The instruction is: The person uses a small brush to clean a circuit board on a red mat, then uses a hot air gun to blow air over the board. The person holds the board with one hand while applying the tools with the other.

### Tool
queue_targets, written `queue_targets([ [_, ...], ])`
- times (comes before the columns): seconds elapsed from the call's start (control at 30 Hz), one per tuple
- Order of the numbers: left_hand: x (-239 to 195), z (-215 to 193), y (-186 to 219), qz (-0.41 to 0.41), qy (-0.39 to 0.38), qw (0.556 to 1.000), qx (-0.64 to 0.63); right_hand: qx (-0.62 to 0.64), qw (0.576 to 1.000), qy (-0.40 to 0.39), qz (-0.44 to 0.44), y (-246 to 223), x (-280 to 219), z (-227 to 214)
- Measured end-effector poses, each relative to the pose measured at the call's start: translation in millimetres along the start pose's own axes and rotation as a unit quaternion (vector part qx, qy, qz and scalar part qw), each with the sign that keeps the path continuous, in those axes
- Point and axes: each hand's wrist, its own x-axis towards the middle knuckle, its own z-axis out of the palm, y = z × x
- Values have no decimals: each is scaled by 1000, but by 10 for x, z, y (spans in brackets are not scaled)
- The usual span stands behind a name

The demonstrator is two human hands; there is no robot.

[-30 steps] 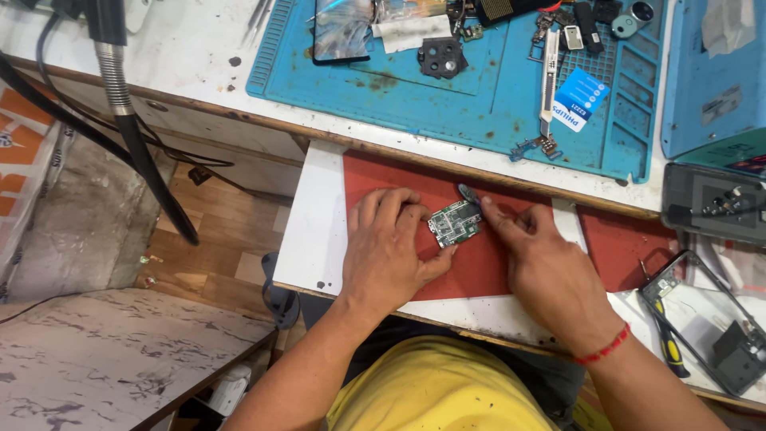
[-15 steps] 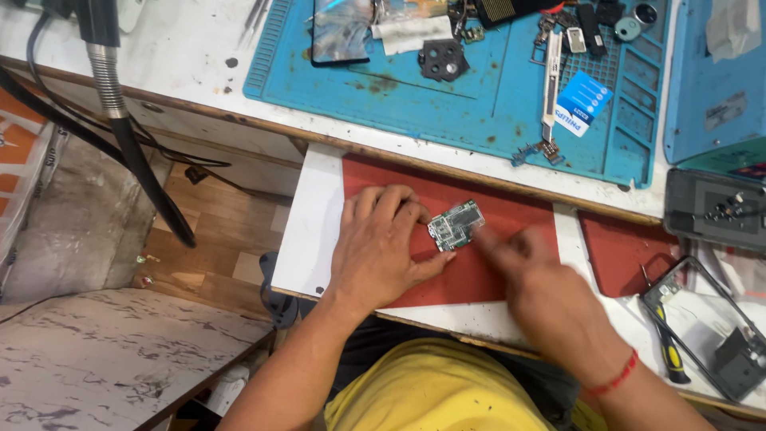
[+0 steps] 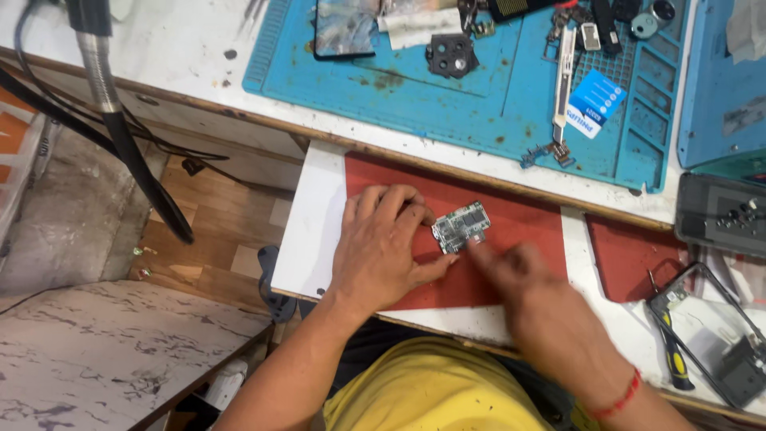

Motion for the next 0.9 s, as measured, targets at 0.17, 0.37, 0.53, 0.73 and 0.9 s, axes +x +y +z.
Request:
queue_targets([
  [0.17, 3, 22, -14, 5, 10, 1000, -16, -15, 997, 51, 47, 9, 90, -62],
  [0.37, 14, 21, -44, -6, 0, 1000, -15, -18, 999, 13, 23, -71, 111, -52],
  [0.53, 2, 30, -66, 1, 10, 1000, -15, -37, 997, -37, 54, -96, -75, -69],
  [0.73, 25, 42, -37, -8, -1, 1000, -8, -32, 999, 19, 13, -142, 162, 61],
  [0.9, 30, 35, -30, -7, 9, 1000, -9, -26, 996, 7, 88, -47, 13, -35],
])
